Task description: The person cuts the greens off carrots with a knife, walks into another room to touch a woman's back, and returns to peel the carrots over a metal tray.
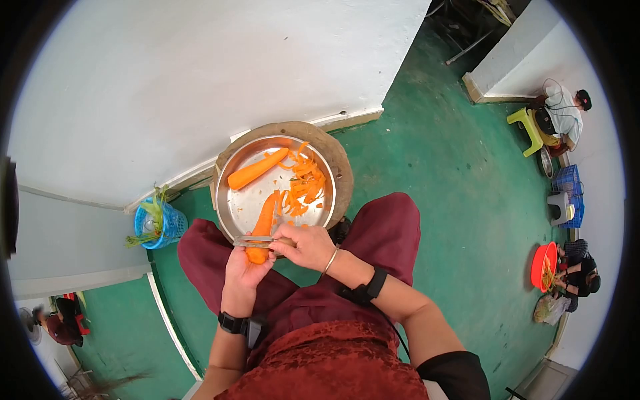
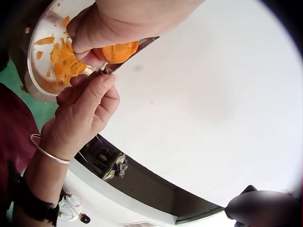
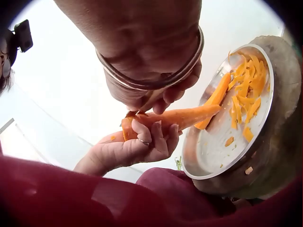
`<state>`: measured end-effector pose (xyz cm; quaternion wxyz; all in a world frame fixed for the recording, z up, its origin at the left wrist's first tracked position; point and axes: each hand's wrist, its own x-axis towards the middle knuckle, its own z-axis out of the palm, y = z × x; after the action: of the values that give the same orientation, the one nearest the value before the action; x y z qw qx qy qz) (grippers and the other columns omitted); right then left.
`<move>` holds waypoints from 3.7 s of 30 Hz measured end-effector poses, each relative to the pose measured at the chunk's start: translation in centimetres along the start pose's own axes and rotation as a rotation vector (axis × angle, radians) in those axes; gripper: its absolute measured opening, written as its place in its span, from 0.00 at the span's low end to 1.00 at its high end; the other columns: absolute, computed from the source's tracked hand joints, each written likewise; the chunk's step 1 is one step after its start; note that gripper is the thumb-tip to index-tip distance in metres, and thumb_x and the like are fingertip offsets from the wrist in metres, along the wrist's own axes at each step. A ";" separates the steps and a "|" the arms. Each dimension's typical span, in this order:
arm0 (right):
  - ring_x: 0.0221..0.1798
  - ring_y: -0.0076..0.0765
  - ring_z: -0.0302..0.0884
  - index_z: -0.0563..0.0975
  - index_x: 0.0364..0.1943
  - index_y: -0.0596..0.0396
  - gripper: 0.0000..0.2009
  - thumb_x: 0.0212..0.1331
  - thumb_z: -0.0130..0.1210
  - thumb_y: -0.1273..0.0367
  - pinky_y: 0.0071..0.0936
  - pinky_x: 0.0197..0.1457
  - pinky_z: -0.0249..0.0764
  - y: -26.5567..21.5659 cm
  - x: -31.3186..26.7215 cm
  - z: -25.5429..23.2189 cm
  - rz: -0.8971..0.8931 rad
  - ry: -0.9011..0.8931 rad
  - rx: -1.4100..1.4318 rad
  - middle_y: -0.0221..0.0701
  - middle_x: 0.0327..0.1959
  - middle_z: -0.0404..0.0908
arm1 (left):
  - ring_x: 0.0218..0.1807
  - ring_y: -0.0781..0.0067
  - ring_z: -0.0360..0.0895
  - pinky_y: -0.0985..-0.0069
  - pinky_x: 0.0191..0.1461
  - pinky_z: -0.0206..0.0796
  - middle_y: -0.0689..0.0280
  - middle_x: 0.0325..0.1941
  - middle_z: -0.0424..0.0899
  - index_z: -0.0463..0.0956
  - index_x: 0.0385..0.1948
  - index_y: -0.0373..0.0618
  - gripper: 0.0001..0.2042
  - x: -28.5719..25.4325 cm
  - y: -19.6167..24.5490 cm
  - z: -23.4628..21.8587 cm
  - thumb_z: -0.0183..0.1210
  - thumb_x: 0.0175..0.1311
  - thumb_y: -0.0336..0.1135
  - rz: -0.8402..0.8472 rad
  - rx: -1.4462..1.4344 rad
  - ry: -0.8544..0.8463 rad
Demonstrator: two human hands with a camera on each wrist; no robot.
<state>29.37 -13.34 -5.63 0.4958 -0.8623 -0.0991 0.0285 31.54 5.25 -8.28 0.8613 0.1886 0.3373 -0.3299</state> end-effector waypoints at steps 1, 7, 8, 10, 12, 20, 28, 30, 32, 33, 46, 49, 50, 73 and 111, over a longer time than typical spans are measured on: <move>0.26 0.38 0.79 0.74 0.32 0.46 0.10 0.56 0.55 0.57 0.32 0.27 0.73 0.1 0.1 -0.1 -0.010 -0.001 -0.006 0.28 0.23 0.81 | 0.41 0.62 0.74 0.68 0.37 0.68 0.61 0.46 0.77 0.68 0.47 0.47 0.15 0.1 0.0 -0.4 0.40 0.69 0.43 0.002 0.007 -0.032; 0.26 0.40 0.79 0.75 0.32 0.47 0.11 0.55 0.57 0.57 0.32 0.26 0.72 0.5 0.6 -0.1 -0.106 0.042 -0.038 0.30 0.23 0.80 | 0.41 0.64 0.74 0.69 0.37 0.67 0.62 0.46 0.77 0.69 0.47 0.47 0.15 -0.7 -0.1 0.2 0.41 0.68 0.44 0.042 0.024 -0.043; 0.26 0.40 0.78 0.75 0.32 0.47 0.11 0.54 0.57 0.57 0.32 0.26 0.72 0.5 0.8 -0.1 -0.111 0.049 -0.042 0.30 0.23 0.79 | 0.41 0.64 0.74 0.70 0.37 0.66 0.62 0.46 0.77 0.69 0.47 0.47 0.15 -0.7 0.0 0.3 0.41 0.68 0.44 0.050 0.031 -0.036; 0.25 0.41 0.78 0.75 0.31 0.47 0.11 0.54 0.57 0.56 0.32 0.26 0.71 0.7 1.0 0.1 -0.118 0.062 -0.050 0.31 0.23 0.79 | 0.41 0.64 0.73 0.70 0.37 0.66 0.62 0.45 0.77 0.68 0.48 0.47 0.15 -0.8 0.0 0.1 0.41 0.68 0.44 0.048 0.040 -0.031; 0.25 0.40 0.78 0.75 0.32 0.47 0.12 0.53 0.57 0.57 0.32 0.26 0.71 0.9 1.2 0.2 -0.135 0.058 -0.042 0.31 0.22 0.79 | 0.40 0.63 0.73 0.70 0.37 0.66 0.62 0.45 0.76 0.68 0.48 0.46 0.16 -0.9 0.1 0.2 0.41 0.68 0.44 0.059 0.046 -0.020; 0.25 0.41 0.78 0.75 0.32 0.43 0.12 0.54 0.55 0.53 0.32 0.27 0.72 4.6 2.3 0.0 0.052 0.153 -0.161 0.31 0.21 0.78 | 0.38 0.61 0.73 0.70 0.36 0.66 0.56 0.42 0.77 0.68 0.49 0.43 0.16 -2.4 0.4 1.2 0.42 0.66 0.41 -0.007 0.062 -0.038; 0.25 0.40 0.78 0.74 0.34 0.44 0.12 0.55 0.56 0.54 0.32 0.28 0.73 3.2 1.2 -0.4 0.028 0.133 -0.084 0.30 0.22 0.78 | 0.34 0.61 0.73 0.69 0.33 0.67 0.58 0.39 0.77 0.69 0.46 0.42 0.15 -2.2 -0.5 1.7 0.43 0.65 0.41 0.018 0.057 0.005; 0.25 0.39 0.78 0.74 0.34 0.45 0.12 0.55 0.57 0.56 0.31 0.28 0.73 1.9 0.7 -0.3 -0.025 0.080 -0.014 0.30 0.23 0.79 | 0.34 0.60 0.74 0.69 0.34 0.67 0.57 0.39 0.78 0.69 0.45 0.42 0.15 -2.1 -0.5 1.4 0.43 0.65 0.41 0.025 0.061 -0.001; 0.25 0.36 0.79 0.74 0.34 0.46 0.11 0.55 0.56 0.56 0.30 0.28 0.72 0.8 0.5 -0.6 -0.011 0.056 0.044 0.29 0.24 0.80 | 0.34 0.60 0.74 0.69 0.33 0.67 0.58 0.38 0.78 0.69 0.43 0.42 0.14 -2.2 -0.6 1.2 0.43 0.65 0.41 0.036 0.078 -0.007; 0.25 0.36 0.79 0.74 0.34 0.46 0.11 0.55 0.56 0.56 0.30 0.28 0.73 0.8 0.5 -0.5 -0.019 0.056 0.047 0.28 0.25 0.80 | 0.34 0.60 0.74 0.69 0.33 0.67 0.59 0.38 0.78 0.69 0.43 0.42 0.14 -2.3 -0.7 1.3 0.43 0.65 0.41 0.038 0.085 0.002; 0.26 0.36 0.78 0.75 0.33 0.46 0.10 0.54 0.58 0.58 0.29 0.28 0.72 1.0 0.3 -0.8 -0.060 0.072 0.051 0.29 0.25 0.79 | 0.33 0.61 0.73 0.70 0.33 0.66 0.59 0.38 0.77 0.69 0.43 0.41 0.14 -3.2 -1.0 2.0 0.43 0.65 0.41 0.087 0.140 0.039; 0.25 0.36 0.78 0.76 0.33 0.46 0.10 0.54 0.58 0.58 0.29 0.28 0.72 1.0 0.2 -0.5 -0.087 0.079 0.068 0.30 0.23 0.78 | 0.33 0.61 0.73 0.70 0.33 0.66 0.59 0.37 0.77 0.69 0.43 0.41 0.14 -3.3 -1.0 2.3 0.44 0.65 0.40 0.105 0.142 0.070; 0.25 0.36 0.78 0.76 0.33 0.46 0.10 0.54 0.58 0.58 0.29 0.28 0.71 1.1 0.3 -0.6 -0.081 0.071 0.059 0.30 0.22 0.78 | 0.33 0.61 0.73 0.70 0.32 0.66 0.59 0.37 0.77 0.69 0.43 0.41 0.14 -3.3 -1.0 2.3 0.44 0.65 0.40 0.106 0.140 0.076; 0.28 0.40 0.78 0.75 0.34 0.42 0.12 0.54 0.55 0.53 0.33 0.30 0.73 5.6 1.9 -1.4 0.098 0.158 -0.162 0.30 0.24 0.79 | 0.34 0.63 0.74 0.71 0.32 0.66 0.60 0.38 0.77 0.69 0.47 0.42 0.15 -4.6 -1.1 2.7 0.46 0.64 0.41 0.049 0.112 -0.034; 0.28 0.37 0.79 0.75 0.33 0.39 0.11 0.53 0.56 0.52 0.33 0.30 0.72 7.3 3.1 -1.3 0.016 0.154 -0.230 0.26 0.23 0.79 | 0.34 0.63 0.74 0.72 0.32 0.67 0.57 0.38 0.78 0.70 0.46 0.40 0.16 -5.8 -1.4 2.4 0.45 0.64 0.41 0.065 0.140 0.000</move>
<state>33.60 -17.42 -11.11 0.3996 -0.9138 -0.0566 -0.0454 28.47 5.52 -2.59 0.8563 0.2594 0.3070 -0.3245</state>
